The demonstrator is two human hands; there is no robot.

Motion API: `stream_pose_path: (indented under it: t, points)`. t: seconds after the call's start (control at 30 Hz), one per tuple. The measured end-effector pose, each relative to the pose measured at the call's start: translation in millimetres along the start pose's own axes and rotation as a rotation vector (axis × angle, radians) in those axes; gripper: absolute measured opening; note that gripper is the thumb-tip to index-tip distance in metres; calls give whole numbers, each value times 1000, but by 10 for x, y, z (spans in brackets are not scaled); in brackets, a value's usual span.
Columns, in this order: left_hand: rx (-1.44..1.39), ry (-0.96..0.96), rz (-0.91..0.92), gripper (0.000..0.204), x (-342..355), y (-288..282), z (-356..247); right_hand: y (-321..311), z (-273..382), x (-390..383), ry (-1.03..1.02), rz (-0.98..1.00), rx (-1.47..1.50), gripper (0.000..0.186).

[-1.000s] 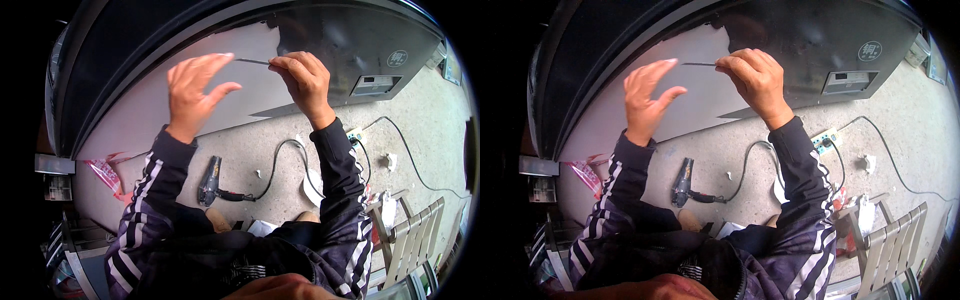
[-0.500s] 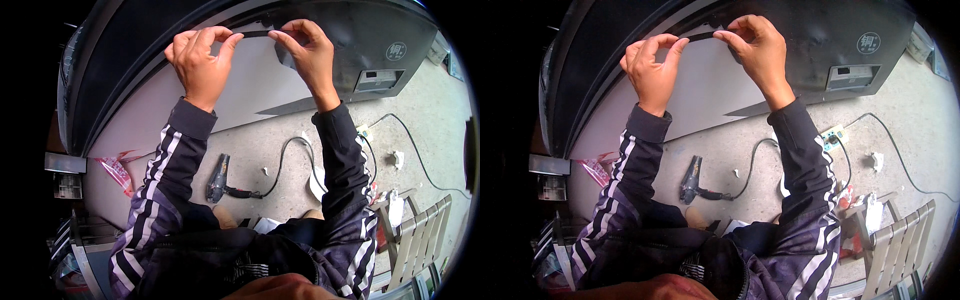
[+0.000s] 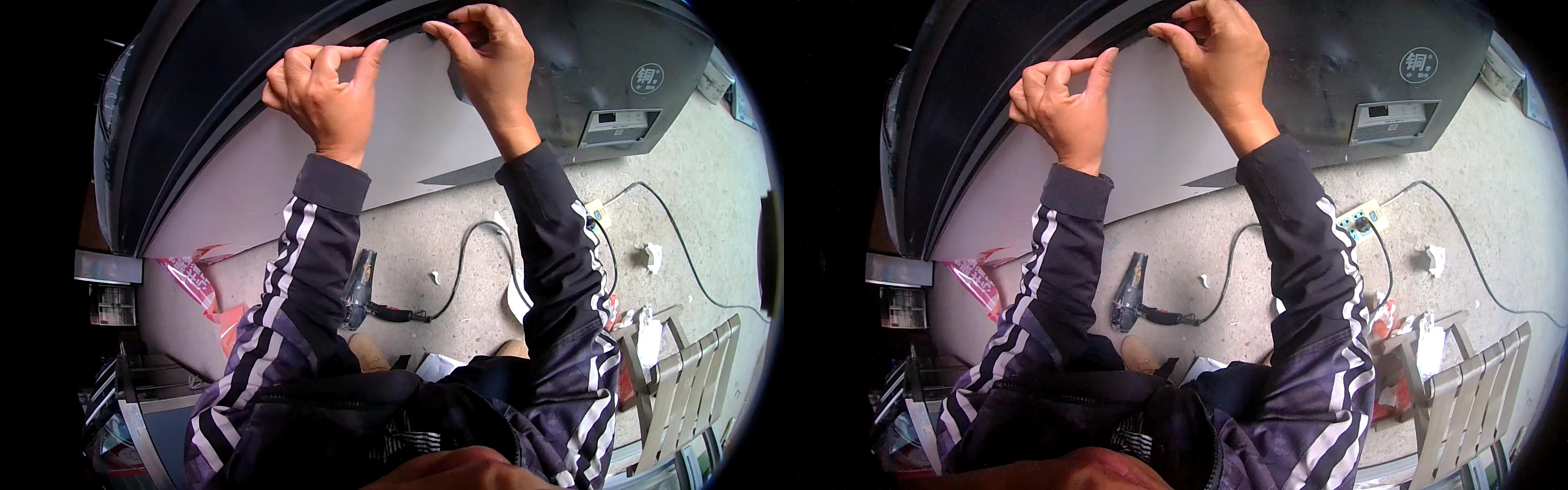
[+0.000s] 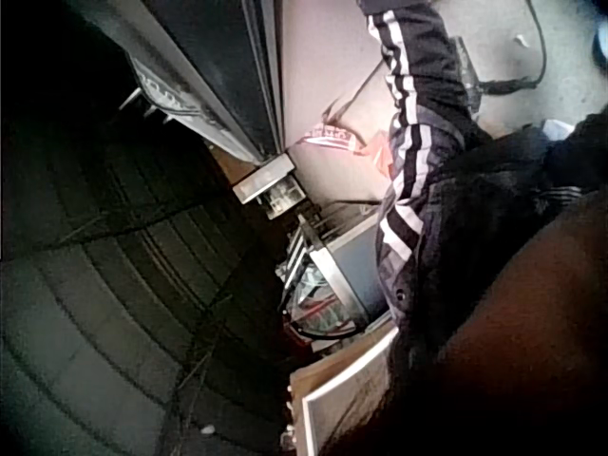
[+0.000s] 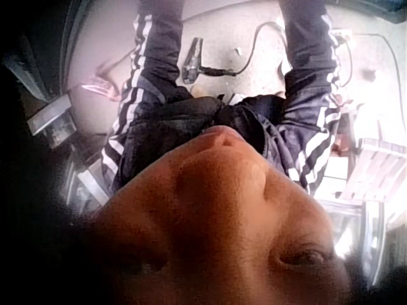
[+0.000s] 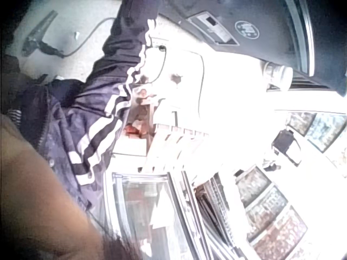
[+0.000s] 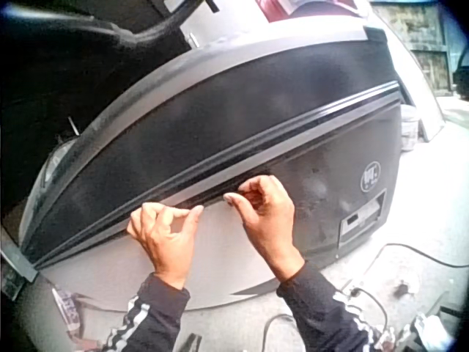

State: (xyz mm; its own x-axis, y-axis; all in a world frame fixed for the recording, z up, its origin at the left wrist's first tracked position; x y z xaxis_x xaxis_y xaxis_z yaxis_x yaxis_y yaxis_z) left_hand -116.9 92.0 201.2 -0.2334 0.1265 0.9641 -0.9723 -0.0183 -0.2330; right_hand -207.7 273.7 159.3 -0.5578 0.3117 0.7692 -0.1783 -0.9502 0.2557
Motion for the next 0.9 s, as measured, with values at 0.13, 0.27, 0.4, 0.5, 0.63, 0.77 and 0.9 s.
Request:
stream_pose_path:
  t: [0.13,0.27,0.4,0.5,0.63,0.77,0.9]
  points:
    - [-3,-19,-43,26,-42,36,30,20,5,-18,-27,-29,4,22]
    - [-1,-36,-61,29,-54,63,25,17,0,-14,-15,-51,18,20]
    - [20,-54,-58,30,-62,73,21,14,1,0,1,-41,-6,20]
    - [11,-110,-39,30,-81,95,32,2,7,8,19,-41,-26,21]
    - [-5,-163,-32,30,-109,126,58,-14,15,8,13,-45,-76,23]
    - [-8,-190,-30,31,-104,84,67,-2,18,0,27,-37,-133,24]
    - [-11,-229,-7,32,-133,106,69,-25,28,8,29,-15,-185,26]
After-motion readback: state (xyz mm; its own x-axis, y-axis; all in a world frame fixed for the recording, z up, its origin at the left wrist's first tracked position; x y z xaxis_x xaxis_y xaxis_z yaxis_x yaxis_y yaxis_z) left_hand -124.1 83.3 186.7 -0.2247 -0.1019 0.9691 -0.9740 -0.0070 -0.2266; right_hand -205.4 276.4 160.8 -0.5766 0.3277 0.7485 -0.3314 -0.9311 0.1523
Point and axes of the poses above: each hand's wrist, its own x-axis towards the middle knuckle, its own y-axis out of the palm, z = x × y, the point moved 9 cm from there along x, towards the middle knuckle, and after that the axes turned 3 degrees about -y, right-handed, at the moved point
